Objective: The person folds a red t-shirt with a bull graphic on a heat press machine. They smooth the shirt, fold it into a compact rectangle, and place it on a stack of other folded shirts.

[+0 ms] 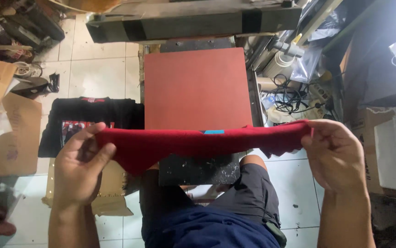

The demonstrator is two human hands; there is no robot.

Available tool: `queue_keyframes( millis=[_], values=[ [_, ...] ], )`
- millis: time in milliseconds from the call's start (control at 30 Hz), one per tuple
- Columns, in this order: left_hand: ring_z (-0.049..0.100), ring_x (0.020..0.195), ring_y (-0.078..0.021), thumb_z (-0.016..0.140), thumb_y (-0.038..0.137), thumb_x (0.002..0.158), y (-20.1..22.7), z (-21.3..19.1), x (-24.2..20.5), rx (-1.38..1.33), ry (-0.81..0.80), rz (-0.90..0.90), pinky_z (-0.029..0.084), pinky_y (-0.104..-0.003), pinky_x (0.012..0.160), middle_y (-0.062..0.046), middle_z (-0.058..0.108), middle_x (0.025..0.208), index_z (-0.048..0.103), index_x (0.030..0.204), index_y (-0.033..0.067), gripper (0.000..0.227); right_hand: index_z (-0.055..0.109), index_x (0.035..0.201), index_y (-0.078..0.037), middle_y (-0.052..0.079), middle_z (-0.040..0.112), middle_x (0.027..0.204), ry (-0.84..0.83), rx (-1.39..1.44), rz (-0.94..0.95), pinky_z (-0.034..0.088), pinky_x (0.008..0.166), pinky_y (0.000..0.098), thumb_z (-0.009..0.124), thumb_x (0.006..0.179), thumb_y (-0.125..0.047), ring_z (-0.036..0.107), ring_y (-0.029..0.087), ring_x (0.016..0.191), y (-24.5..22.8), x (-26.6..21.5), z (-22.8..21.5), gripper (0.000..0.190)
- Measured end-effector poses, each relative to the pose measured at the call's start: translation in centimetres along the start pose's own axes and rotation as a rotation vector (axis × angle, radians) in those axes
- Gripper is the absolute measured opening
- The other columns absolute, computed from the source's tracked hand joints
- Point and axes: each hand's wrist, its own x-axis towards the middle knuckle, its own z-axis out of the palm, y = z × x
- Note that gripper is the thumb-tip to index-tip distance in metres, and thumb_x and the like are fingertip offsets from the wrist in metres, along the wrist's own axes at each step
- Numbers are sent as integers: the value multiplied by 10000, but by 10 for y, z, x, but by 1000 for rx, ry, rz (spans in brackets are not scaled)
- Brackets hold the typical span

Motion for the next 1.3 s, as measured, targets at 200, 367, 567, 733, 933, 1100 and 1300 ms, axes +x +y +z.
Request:
queue_keyframes(
  millis=[200,367,567,733,933,1100,1300],
  values=[
    [626,838,-133,782,59,907,14,-9,-10,542,81,225,536,-242,710,-82,754,1070,719,1230,114,334,657,1103,31,172,690,1120,64,-615,-182,538,769,224,757,885,117,660,187,936,-25,-8,1,254],
    [646,1034,-264,749,-6,972,17,-3,7,658,58,559,497,-351,961,-134,690,1101,734,1188,75,231,701,1158,69,196,673,1101,18,-790,-364,513,826,298,736,967,100,641,243,971,-54,-3,29,196],
    [526,878,-296,765,65,1035,-14,10,96,791,76,793,476,-395,740,-147,556,901,796,1108,50,81,768,1072,2,205,627,1127,-6,-1142,-610,530,779,425,776,1052,-47,615,320,989,-16,80,18,53],
    [534,981,-336,508,391,1179,27,15,101,785,194,914,441,-448,812,-167,570,968,815,1119,-3,503,811,1142,-6,131,756,1080,89,-1202,-889,494,992,482,755,1159,-9,626,315,1055,-38,89,20,59],
    [587,959,-318,713,71,1110,-60,13,78,845,218,917,520,-412,834,-141,636,1018,816,1202,78,139,778,989,-15,154,762,1031,71,-1212,-936,572,840,441,792,1021,157,689,350,1012,34,55,4,175],
    [648,969,-278,697,157,950,-218,18,45,976,33,433,547,-418,879,-33,612,981,790,1097,264,204,721,927,-152,58,652,863,-148,-1141,-444,551,745,404,748,837,-8,670,312,810,165,5,-10,172],
    [676,956,-266,735,145,826,-277,25,17,1145,-21,344,585,-405,867,-14,632,992,775,1010,223,204,689,992,-163,94,640,902,-139,-1286,-252,582,727,458,710,845,-71,687,344,833,230,-32,-20,175]
  ],
)
